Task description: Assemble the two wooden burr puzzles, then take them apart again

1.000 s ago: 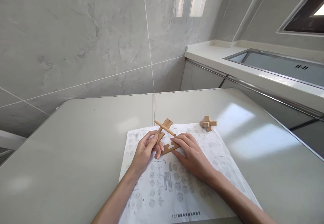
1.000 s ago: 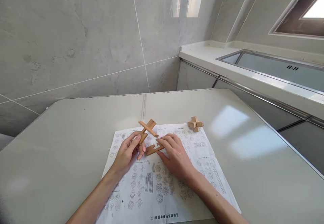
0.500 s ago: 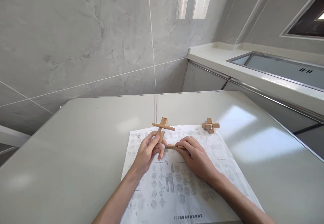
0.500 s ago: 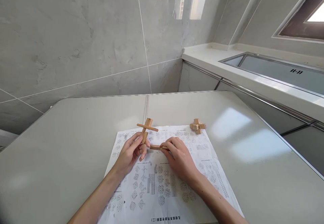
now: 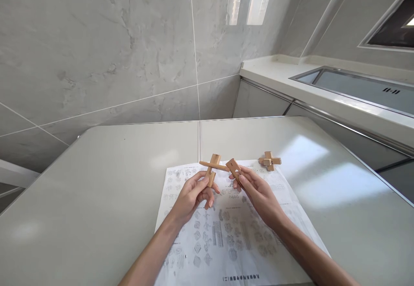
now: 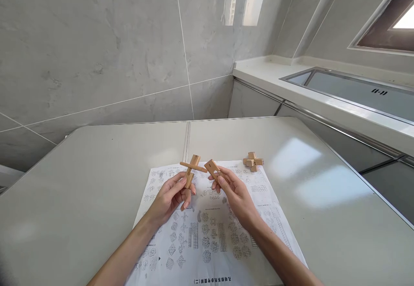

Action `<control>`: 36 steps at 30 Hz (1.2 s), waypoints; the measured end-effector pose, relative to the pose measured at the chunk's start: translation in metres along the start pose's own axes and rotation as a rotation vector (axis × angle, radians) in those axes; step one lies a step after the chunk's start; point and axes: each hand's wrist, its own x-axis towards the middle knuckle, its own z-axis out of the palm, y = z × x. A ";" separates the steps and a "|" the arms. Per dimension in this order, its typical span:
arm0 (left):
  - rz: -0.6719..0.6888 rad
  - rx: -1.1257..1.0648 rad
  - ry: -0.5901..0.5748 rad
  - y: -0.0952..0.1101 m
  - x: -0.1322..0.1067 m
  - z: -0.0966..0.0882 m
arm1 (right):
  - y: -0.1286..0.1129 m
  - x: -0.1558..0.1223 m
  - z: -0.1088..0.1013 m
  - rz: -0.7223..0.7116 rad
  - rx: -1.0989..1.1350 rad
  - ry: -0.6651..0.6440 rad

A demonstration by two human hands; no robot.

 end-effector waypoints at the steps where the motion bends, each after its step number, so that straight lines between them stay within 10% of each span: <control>1: -0.002 -0.003 0.001 0.000 0.000 0.000 | 0.000 0.000 0.000 0.020 0.066 0.011; 9: -0.040 0.011 -0.026 -0.001 0.000 -0.001 | 0.001 0.000 -0.004 0.136 0.370 -0.011; 17: -0.056 0.044 -0.065 -0.001 0.000 0.000 | 0.000 -0.005 -0.002 0.108 0.285 -0.188; 36: -0.069 0.110 -0.121 -0.003 -0.001 -0.001 | -0.002 -0.005 0.001 0.005 0.132 -0.167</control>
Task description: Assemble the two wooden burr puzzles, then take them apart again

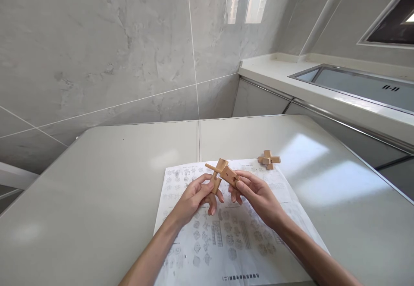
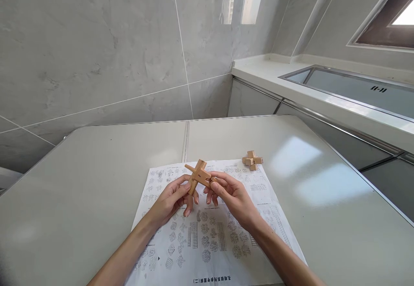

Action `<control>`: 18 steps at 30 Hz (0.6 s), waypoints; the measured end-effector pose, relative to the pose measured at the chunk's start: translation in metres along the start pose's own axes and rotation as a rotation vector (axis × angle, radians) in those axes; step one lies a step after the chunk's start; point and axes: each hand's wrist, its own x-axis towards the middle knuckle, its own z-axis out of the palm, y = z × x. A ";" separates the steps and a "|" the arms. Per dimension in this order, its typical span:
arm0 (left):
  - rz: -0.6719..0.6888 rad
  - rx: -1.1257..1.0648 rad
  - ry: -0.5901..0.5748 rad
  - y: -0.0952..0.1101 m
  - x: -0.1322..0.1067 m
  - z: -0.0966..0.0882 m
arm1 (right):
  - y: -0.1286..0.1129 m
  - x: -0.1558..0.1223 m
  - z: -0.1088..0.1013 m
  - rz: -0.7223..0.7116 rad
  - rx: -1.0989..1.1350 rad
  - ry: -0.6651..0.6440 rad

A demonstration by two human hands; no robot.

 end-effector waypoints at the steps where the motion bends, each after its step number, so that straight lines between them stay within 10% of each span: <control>1: -0.002 0.004 -0.003 0.000 0.000 0.000 | 0.000 0.000 0.000 -0.001 -0.010 -0.001; 18: -0.022 -0.033 -0.068 0.000 -0.001 -0.002 | -0.004 -0.002 0.000 0.055 0.001 -0.015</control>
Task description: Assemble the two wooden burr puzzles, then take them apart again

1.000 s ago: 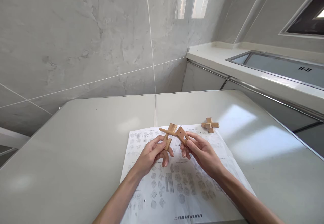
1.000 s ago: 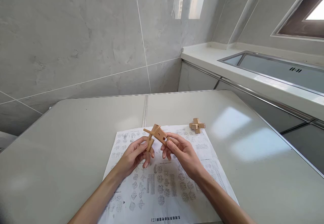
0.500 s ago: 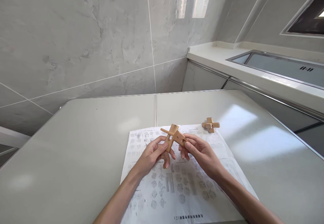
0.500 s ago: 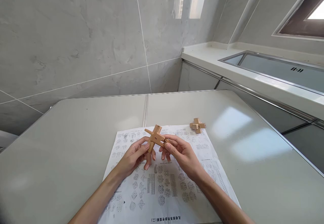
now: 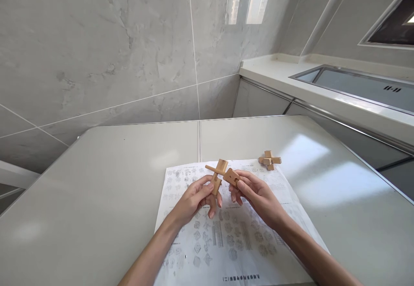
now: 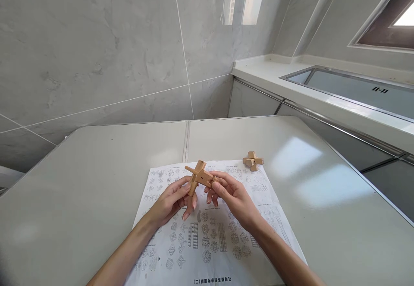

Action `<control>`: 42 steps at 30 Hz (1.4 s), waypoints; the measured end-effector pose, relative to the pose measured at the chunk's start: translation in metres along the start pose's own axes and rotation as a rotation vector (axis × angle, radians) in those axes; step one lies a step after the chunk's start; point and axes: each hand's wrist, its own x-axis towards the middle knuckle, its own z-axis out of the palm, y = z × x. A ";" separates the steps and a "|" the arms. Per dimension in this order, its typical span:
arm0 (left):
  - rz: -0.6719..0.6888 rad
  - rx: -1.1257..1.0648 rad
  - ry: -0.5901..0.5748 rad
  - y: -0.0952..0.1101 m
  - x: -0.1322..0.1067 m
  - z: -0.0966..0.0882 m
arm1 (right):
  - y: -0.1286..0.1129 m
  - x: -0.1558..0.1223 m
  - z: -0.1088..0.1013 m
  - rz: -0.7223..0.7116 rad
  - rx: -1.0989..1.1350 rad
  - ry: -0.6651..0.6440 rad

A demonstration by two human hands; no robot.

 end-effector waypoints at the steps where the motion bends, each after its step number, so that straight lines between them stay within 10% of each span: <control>1: 0.000 0.008 0.000 0.000 0.000 0.001 | 0.000 0.000 0.000 0.000 -0.006 0.003; 42: -0.082 0.074 -0.169 0.008 -0.006 0.010 | -0.003 0.003 0.010 0.045 -0.137 -0.024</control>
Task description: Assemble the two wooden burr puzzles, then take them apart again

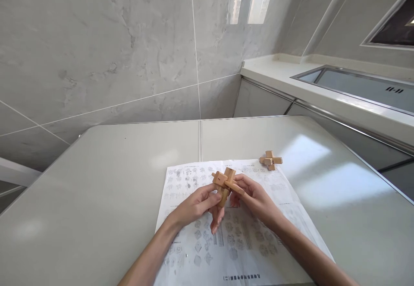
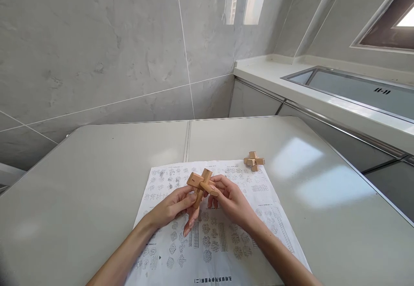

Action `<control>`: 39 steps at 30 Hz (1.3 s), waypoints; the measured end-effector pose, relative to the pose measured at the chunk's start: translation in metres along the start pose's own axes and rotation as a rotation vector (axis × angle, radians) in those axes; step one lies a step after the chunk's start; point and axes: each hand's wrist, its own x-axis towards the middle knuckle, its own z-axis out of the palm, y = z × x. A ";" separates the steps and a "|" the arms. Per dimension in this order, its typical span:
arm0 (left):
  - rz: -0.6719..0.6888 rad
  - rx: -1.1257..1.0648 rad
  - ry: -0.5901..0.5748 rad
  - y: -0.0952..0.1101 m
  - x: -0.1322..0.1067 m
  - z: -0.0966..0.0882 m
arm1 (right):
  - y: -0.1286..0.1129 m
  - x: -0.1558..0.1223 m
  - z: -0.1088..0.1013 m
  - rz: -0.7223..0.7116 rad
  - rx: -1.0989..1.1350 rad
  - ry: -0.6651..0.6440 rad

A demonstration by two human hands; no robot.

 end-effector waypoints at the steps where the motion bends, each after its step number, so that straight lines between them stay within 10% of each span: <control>1: -0.005 0.003 -0.006 0.000 0.000 0.000 | 0.000 0.000 0.000 0.001 -0.005 0.000; 21: 0.000 -0.056 0.042 -0.010 0.002 -0.008 | -0.004 -0.001 -0.010 0.062 -0.095 -0.235; 39: 0.057 -0.100 0.184 -0.014 0.009 -0.005 | 0.001 0.005 -0.022 0.187 0.345 0.008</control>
